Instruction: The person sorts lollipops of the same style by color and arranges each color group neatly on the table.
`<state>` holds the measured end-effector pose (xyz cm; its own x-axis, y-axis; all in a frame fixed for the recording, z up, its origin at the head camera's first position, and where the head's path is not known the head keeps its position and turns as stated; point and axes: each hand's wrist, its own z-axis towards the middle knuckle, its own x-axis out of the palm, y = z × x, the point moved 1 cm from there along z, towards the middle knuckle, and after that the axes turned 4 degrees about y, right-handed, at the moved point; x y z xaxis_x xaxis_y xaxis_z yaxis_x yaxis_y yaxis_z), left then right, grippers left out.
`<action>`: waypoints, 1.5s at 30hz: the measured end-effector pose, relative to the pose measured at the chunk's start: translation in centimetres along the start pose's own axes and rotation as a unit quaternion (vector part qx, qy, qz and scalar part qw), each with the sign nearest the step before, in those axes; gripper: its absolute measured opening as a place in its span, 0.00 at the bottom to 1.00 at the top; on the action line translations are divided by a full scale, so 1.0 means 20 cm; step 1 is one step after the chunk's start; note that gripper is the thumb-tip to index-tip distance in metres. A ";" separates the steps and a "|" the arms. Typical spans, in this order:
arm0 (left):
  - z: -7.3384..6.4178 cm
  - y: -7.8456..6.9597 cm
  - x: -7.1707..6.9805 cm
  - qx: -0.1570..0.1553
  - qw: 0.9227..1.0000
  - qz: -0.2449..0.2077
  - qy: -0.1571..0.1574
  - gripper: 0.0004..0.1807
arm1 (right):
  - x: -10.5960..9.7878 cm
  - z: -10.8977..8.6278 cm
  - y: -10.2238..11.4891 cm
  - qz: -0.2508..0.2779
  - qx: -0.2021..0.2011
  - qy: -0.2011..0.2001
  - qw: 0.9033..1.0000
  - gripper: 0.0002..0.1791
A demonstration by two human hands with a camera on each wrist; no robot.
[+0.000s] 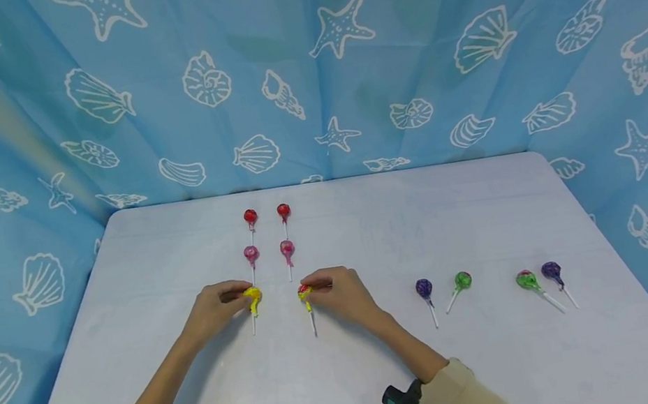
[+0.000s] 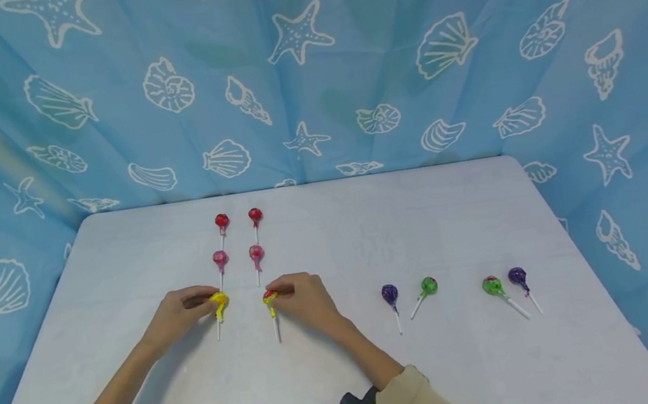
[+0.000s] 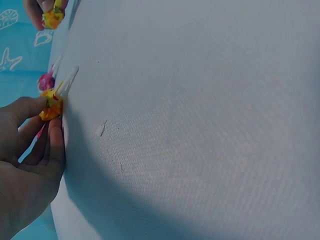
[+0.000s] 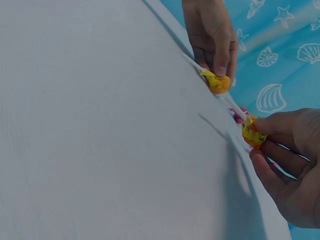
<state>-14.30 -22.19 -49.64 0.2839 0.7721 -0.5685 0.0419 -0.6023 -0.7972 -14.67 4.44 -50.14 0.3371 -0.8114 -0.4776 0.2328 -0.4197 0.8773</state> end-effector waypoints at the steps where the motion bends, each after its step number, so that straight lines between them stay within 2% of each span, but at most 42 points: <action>1: 0.00 0.00 0.00 -0.003 1.000 -0.002 -0.001 0.16 | 0.01 0.01 0.00 0.001 -0.003 0.000 1.000 0.10; 7: 0.00 0.00 0.00 -0.001 1.000 -0.002 0.002 0.16 | 0.09 0.03 -0.01 -0.017 -0.001 0.002 1.000 0.10; 13: 0.00 0.00 0.00 0.006 1.000 0.003 0.004 0.16 | 0.12 0.05 0.01 -0.011 0.002 -0.004 1.000 0.09; 21: 0.01 0.01 0.00 0.002 1.000 0.001 0.009 0.16 | 0.13 0.06 0.00 0.001 0.005 -0.017 1.000 0.10; 30: 0.01 0.02 0.00 -0.027 0.999 -0.016 0.010 0.17 | 0.14 0.06 0.00 -0.003 0.010 -0.016 1.000 0.11; 45: 0.02 0.01 0.00 -0.029 0.999 -0.023 0.010 0.18 | 0.13 0.05 0.01 -0.001 0.024 -0.009 1.000 0.11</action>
<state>-14.74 -22.31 -49.91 0.3001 0.7951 -0.5269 0.1108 -0.5777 -0.8087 -14.69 1.78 -51.09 0.3199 -0.8177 -0.4786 0.1892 -0.4398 0.8779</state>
